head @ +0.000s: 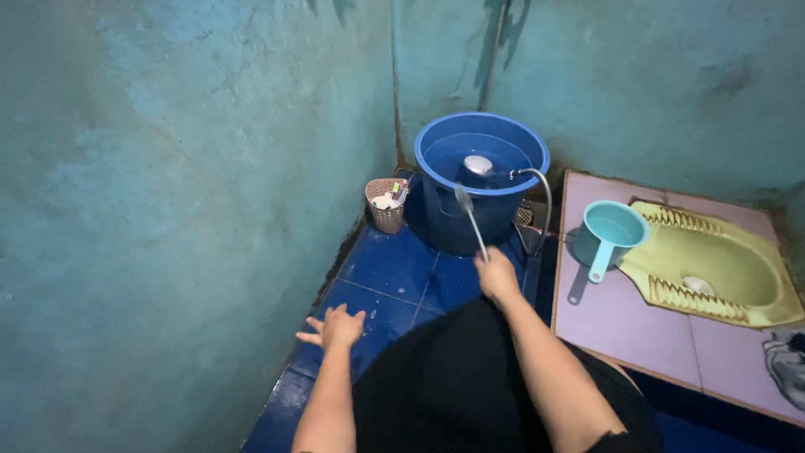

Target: The person applies toothpaste to a toothbrush and scrubs the blue tiled bathroom floor. They repeatedly scoop water from a large blue bucket using a light blue plastic scoop and pour it over the scrubbed area to rinse the floor.

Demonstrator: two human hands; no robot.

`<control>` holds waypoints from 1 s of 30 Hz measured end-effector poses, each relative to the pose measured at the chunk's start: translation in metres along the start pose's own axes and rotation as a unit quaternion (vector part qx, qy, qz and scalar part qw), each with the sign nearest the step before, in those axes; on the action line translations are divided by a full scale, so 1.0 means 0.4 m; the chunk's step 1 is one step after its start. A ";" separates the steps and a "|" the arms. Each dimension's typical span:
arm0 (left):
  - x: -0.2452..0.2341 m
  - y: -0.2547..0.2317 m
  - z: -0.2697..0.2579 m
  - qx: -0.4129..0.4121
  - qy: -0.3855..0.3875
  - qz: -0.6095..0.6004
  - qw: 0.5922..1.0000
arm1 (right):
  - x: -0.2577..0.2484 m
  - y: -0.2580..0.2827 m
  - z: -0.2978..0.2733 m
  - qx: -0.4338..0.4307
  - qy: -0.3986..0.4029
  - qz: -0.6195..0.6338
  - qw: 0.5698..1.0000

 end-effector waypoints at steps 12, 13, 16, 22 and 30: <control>0.107 -0.181 -0.112 0.043 -0.020 0.018 0.999 | -0.002 -0.402 -0.163 0.083 0.056 -0.080 0.992; 0.192 -0.187 -0.048 0.048 -0.014 0.024 0.998 | 0.022 -0.427 -0.172 0.092 0.053 -0.080 0.991; 0.459 -0.243 0.037 0.167 0.042 -0.017 0.985 | 0.046 -0.425 -0.244 0.077 0.022 -0.014 0.997; 0.732 -0.472 -0.084 0.275 0.232 -0.254 0.898 | -0.006 -0.149 -0.278 0.044 0.022 0.031 0.998; 0.779 -0.478 0.008 0.173 0.262 -0.493 0.811 | 0.009 -0.076 -0.251 -0.092 0.139 -0.075 0.983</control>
Point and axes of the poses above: each hand's wrist, its own z-axis towards the middle knuckle, its own x-axis out of the palm, y = z × x, the point moved 6 cm from there along z, towards the middle knuckle, and after that the axes turned 7 degrees about -x, right-handed, at the moved point
